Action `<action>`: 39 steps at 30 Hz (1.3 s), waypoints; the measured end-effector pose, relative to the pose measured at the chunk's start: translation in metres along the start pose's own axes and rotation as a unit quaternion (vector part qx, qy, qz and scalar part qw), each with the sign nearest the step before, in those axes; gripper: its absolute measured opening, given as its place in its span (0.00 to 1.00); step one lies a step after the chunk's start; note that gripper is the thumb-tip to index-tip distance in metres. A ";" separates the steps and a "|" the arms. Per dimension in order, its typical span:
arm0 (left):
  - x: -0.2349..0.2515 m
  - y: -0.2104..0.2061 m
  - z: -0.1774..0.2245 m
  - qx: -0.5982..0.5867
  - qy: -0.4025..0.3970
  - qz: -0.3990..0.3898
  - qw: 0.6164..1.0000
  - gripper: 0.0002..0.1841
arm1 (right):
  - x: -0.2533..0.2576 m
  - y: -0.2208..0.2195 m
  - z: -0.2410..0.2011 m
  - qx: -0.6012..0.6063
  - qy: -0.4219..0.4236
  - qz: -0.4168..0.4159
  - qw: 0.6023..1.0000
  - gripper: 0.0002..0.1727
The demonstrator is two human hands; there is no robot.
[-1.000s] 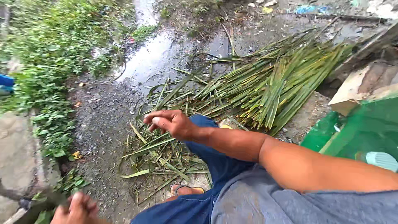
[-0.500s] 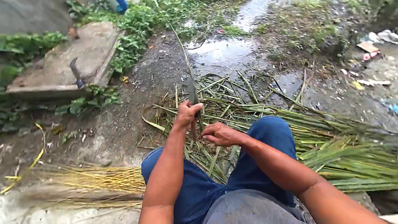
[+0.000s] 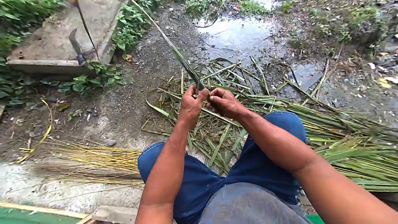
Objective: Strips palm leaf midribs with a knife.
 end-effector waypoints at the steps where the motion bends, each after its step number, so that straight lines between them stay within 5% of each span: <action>1: 0.000 0.000 -0.002 -0.038 0.015 -0.024 0.999 0.23 | 0.002 0.002 -0.003 0.003 0.002 0.016 1.000 0.06; 6: -0.008 -0.004 -0.012 -0.136 0.043 -0.128 0.982 0.24 | 0.007 0.002 -0.008 0.009 0.026 0.013 1.000 0.18; 12: -0.004 -0.012 -0.017 -0.169 0.025 -0.170 0.971 0.16 | 0.006 0.005 -0.011 -0.018 0.051 0.027 0.998 0.13; 20: -0.006 -0.018 -0.016 -0.115 -0.015 -0.133 0.984 0.26 | 0.006 0.010 -0.004 0.116 0.044 0.044 0.991 0.04; 28: -0.015 -0.010 0.007 0.041 -0.162 -0.121 0.979 0.26 | -0.005 0.005 -0.008 0.286 0.007 -0.063 0.956 0.05; 33: -0.019 -0.004 0.016 0.193 -0.316 -0.089 0.925 0.23 | -0.016 0.005 -0.015 0.297 0.003 -0.102 0.949 0.12; 39: -0.020 0.008 0.025 0.289 -0.348 -0.020 0.892 0.22 | -0.019 0.008 -0.022 0.248 0.046 -0.075 0.965 0.06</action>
Point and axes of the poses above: each hand's wrist, its own x-axis towards the middle knuckle, its own y-axis out of the back of the hand, z = x × y, the point moved 6 cm from there along x, towards the middle knuckle
